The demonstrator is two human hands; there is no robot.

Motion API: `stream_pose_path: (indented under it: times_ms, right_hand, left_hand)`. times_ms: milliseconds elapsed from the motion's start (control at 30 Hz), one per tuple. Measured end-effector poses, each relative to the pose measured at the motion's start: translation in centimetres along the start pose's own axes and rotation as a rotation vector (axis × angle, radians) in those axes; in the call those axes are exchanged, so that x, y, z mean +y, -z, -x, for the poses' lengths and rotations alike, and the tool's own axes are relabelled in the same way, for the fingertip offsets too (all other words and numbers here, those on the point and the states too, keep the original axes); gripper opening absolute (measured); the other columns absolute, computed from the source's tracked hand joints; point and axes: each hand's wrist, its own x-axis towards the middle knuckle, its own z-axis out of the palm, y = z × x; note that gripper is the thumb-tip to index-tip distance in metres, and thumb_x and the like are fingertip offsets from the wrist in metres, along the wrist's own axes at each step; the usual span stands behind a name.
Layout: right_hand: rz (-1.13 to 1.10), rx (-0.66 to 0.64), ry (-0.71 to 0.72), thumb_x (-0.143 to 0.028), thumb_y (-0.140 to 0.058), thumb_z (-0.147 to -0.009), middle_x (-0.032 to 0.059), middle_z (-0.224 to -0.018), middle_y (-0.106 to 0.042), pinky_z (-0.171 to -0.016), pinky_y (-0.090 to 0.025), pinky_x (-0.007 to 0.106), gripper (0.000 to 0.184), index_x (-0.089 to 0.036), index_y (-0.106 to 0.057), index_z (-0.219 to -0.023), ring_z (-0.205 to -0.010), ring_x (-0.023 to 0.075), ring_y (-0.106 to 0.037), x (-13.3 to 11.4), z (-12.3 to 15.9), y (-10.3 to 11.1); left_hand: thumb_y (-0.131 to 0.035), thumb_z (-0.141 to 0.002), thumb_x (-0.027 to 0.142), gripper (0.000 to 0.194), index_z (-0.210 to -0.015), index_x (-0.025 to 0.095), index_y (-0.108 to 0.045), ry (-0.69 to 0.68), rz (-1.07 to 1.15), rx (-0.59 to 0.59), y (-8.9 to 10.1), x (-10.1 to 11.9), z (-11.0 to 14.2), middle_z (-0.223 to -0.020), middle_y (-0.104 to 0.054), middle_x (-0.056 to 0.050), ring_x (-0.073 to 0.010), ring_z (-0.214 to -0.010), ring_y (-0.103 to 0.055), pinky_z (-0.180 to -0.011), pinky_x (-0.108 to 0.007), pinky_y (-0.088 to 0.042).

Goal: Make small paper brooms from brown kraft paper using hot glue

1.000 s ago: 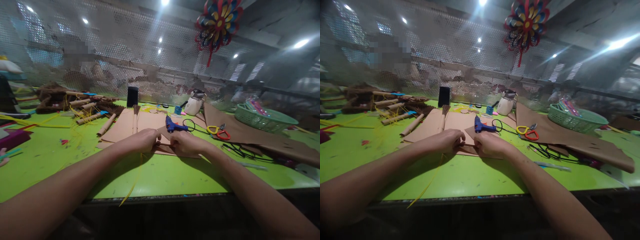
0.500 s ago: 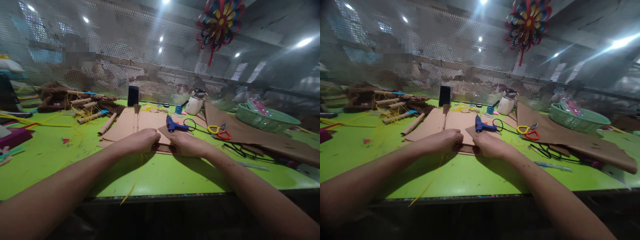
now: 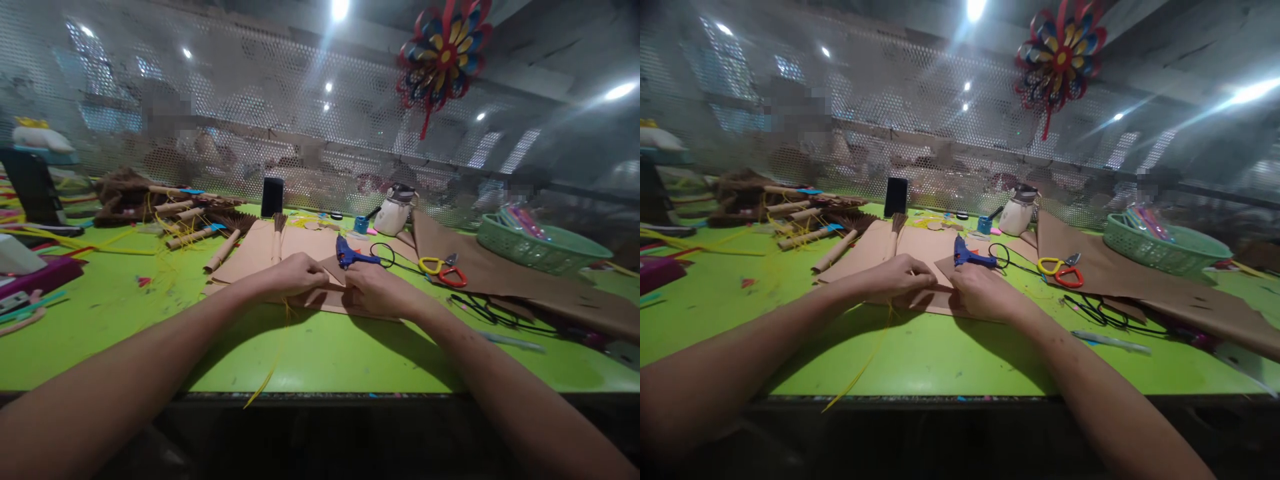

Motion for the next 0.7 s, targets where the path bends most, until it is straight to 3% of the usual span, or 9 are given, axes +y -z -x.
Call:
stream_pose_path:
  times_ms: [133,467,600,700]
  right_hand:
    - [0.016,0.148,0.026,-0.007,-0.049,-0.074,0.0062,-0.080,-0.054,-0.062,-0.032,0.026,0.012,-0.014,-0.054,-0.082,-0.074,0.0163,-0.044,-0.6,-0.3,-0.1]
    - [0.081,0.362,0.127,-0.007,-0.041,-0.081,0.0077,-0.075,-0.050,-0.065,-0.035,0.030,0.016,-0.015,-0.052,-0.074,-0.071,0.0186,-0.040,-1.2,-0.9,-0.4]
    - [-0.172,0.358,0.070,-0.013,-0.050,-0.080,0.0075,-0.081,-0.054,-0.067,-0.039,0.029,0.007,-0.014,-0.057,-0.080,-0.076,0.0173,-0.045,-1.2,-0.8,0.1]
    - [-0.456,0.317,0.000,-0.016,-0.057,-0.076,0.0073,-0.092,-0.058,-0.073,-0.042,0.028,0.021,-0.015,-0.059,-0.097,-0.085,0.0165,-0.051,-0.9,-0.8,0.4]
  left_hand:
    - [-0.041,-0.083,0.038,0.038,-0.063,0.012,-0.059,-0.005,0.076,0.025,0.1,0.8,0.0,-0.059,-0.051,-0.001,-0.0104,-0.054,-0.037,-0.051,-0.023,-0.028]
    - [-0.062,-0.068,0.043,0.031,-0.062,0.013,-0.058,0.088,0.429,-0.046,-0.3,0.3,0.4,-0.057,-0.045,0.002,-0.0094,-0.054,-0.033,-0.052,-0.023,-0.026]
    - [-0.063,-0.066,0.044,0.032,-0.068,0.012,-0.064,0.073,0.477,-0.062,-0.5,-0.4,0.2,-0.058,-0.049,0.002,-0.0096,-0.055,-0.035,-0.053,-0.023,-0.026]
    - [-0.061,-0.068,0.043,0.034,-0.076,0.012,-0.067,0.058,0.429,-0.033,-0.7,-0.7,0.0,-0.060,-0.053,0.002,-0.0097,-0.054,-0.037,-0.053,-0.023,-0.027]
